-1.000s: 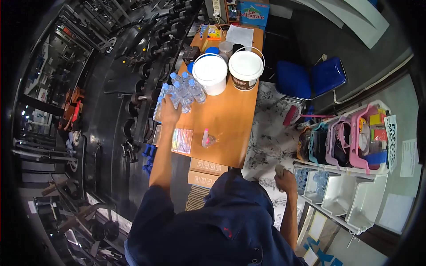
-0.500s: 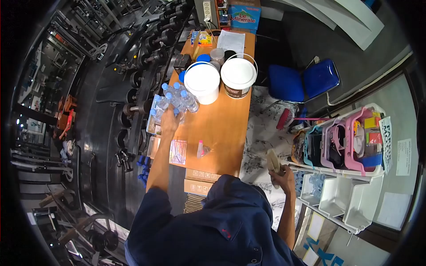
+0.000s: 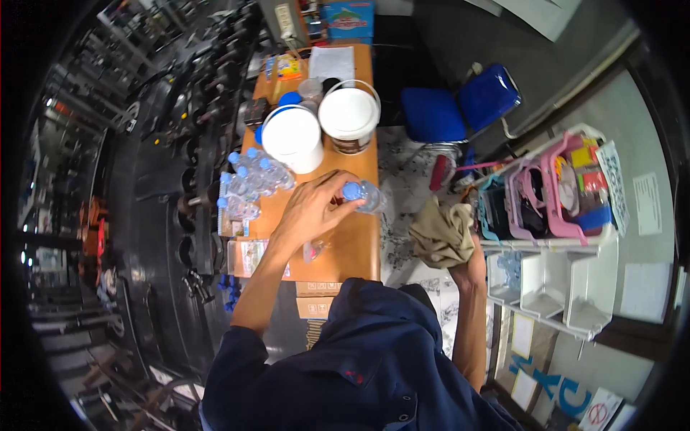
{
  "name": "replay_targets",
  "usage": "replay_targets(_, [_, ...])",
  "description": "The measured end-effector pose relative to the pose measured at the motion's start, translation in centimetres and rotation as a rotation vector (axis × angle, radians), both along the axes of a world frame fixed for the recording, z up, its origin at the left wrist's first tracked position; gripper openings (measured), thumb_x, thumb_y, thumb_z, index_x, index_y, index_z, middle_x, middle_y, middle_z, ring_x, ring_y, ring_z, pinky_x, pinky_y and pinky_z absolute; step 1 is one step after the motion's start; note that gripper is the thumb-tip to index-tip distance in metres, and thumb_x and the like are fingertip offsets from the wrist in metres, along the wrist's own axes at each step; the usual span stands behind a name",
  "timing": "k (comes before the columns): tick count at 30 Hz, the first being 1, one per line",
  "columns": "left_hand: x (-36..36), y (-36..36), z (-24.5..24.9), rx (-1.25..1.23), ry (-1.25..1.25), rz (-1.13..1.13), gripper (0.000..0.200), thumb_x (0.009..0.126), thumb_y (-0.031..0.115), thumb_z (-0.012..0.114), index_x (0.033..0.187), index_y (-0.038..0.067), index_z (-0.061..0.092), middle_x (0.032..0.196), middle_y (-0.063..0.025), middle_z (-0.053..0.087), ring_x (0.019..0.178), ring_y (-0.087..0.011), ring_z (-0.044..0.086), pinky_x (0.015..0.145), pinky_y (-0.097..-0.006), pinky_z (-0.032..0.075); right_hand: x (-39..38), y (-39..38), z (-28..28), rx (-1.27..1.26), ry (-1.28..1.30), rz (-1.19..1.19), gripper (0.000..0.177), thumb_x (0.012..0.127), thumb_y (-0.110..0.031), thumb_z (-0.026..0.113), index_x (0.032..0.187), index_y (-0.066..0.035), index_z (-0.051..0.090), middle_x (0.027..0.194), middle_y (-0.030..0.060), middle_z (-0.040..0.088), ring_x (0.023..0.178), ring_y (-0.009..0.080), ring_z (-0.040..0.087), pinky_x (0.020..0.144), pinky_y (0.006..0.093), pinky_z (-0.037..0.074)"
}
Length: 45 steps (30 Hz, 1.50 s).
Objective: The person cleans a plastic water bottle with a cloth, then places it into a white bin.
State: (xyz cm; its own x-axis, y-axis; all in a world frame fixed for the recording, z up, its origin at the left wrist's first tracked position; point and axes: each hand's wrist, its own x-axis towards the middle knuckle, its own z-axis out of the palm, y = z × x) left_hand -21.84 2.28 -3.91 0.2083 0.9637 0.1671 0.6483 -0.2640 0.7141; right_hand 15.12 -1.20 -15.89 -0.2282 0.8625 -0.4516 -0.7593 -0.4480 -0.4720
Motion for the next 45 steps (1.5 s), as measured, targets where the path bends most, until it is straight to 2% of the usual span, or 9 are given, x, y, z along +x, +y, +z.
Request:
replay_targets(2, [2.8,0.6,2.5,-0.001,-0.024,-0.129,0.033,0.09,0.022,0.083,0.115,0.005,0.07,0.101,-0.0115,0.073,0.081,-0.0256,0.072,0.074,-0.0365,0.057,-0.6,0.1,3.8,0.027,0.051,-0.139,0.045,0.112,-0.025,0.048,0.149,0.0,0.053,0.147,0.0173,0.062,0.134,0.0327,0.06,0.118,0.0501,0.045])
replay_targets(6, [7.3,1.1,5.5,0.059,-0.13,-0.374,0.038,0.084,0.023,0.089,0.113,0.005,0.071,0.1,-0.0095,0.073,0.082,-0.0264,0.072,0.075,-0.035,0.057,-3.4,-1.7,15.4,0.568,-0.486,-0.186,0.071,0.096,-0.035,0.071,0.154,-0.001,0.049,0.151,0.0178,0.055,0.139,0.0323,0.055,0.12,0.0458,0.041])
replay_targets(10, [11.0,1.8,7.0,0.119,-0.234,-0.554,0.042,0.082,0.027,0.091,0.109,0.002,0.07,0.099,-0.0099,0.071,0.08,-0.0278,0.07,0.07,-0.0361,0.055,-0.7,-2.8,9.2,0.626,-0.831,0.092,0.096,0.091,-0.048,0.073,0.164,0.001,0.036,0.159,0.0197,0.047,0.146,0.0324,0.045,0.124,0.0436,0.03])
replay_targets(17, [15.2,2.4,7.2,0.032,-0.201,-0.782,0.045,0.091,0.043,0.082,0.107,0.003,0.07,0.095,-0.0105,0.07,0.079,-0.0313,0.069,0.069,-0.0402,0.053,-0.7,-6.5,6.6,0.282,-0.358,-0.206,0.093,0.09,-0.061,0.075,0.155,-0.001,0.047,0.143,0.0127,0.059,0.136,0.0254,0.055,0.113,0.0394,0.046])
replay_targets(21, [17.6,2.0,7.4,0.132,-0.283,-0.838,0.042,0.088,0.04,0.086,0.106,0.005,0.071,0.09,-0.0078,0.069,0.071,-0.0252,0.066,0.065,-0.0363,0.051,0.5,-6.7,6.7,0.678,-0.6,-0.173,0.093,0.081,-0.044,0.088,0.153,-0.003,0.045,0.133,0.0088,0.063,0.12,0.0186,0.063,0.105,0.0378,0.052])
replay_targets(26, [20.3,1.2,6.7,0.059,-0.42,-0.606,0.033,0.092,0.027,0.084,0.11,0.005,0.068,0.093,-0.0072,0.067,0.077,-0.019,0.063,0.069,-0.0337,0.05,0.5,-4.8,10.1,0.513,-0.874,-0.242,0.077,0.088,-0.014,0.076,0.155,-0.004,0.04,0.138,0.0104,0.057,0.119,0.0184,0.062,0.098,0.0328,0.055])
replay_targets(30, [20.8,-3.6,1.0,0.052,-0.479,-0.294,0.037,0.09,0.019,0.081,0.12,0.004,0.063,0.107,-0.0112,0.065,0.099,-0.0251,0.066,0.086,-0.0372,0.053,3.1,-7.4,4.0,0.427,-0.31,-0.635,0.05,0.111,-0.033,0.057,0.151,-0.008,0.044,0.136,0.0109,0.062,0.12,0.0247,0.066,0.098,0.0427,0.06])
replay_targets(38, [26.6,-11.4,-2.8,-0.21,-0.208,-0.513,0.088,0.072,0.027,0.086,0.148,0.003,0.048,0.132,-0.0223,0.067,0.123,-0.0455,0.064,0.1,-0.0499,0.053,5.6,-13.7,7.2,0.283,-0.361,-0.778,0.046,0.11,-0.043,0.057,0.14,-0.008,0.058,0.127,0.0066,0.069,0.114,0.0243,0.068,0.1,0.0416,0.056])
replay_targets(45, [30.0,-14.0,2.8,-0.496,-0.231,-0.712,0.072,0.078,0.036,0.088,0.134,0.0,0.059,0.101,-0.0237,0.075,0.098,-0.0452,0.073,0.09,-0.0485,0.057,11.7,-17.8,10.7,0.265,-0.21,-0.748,0.041,0.11,-0.027,0.057,0.146,-0.01,0.051,0.13,0.0105,0.067,0.113,0.0253,0.07,0.096,0.0406,0.06])
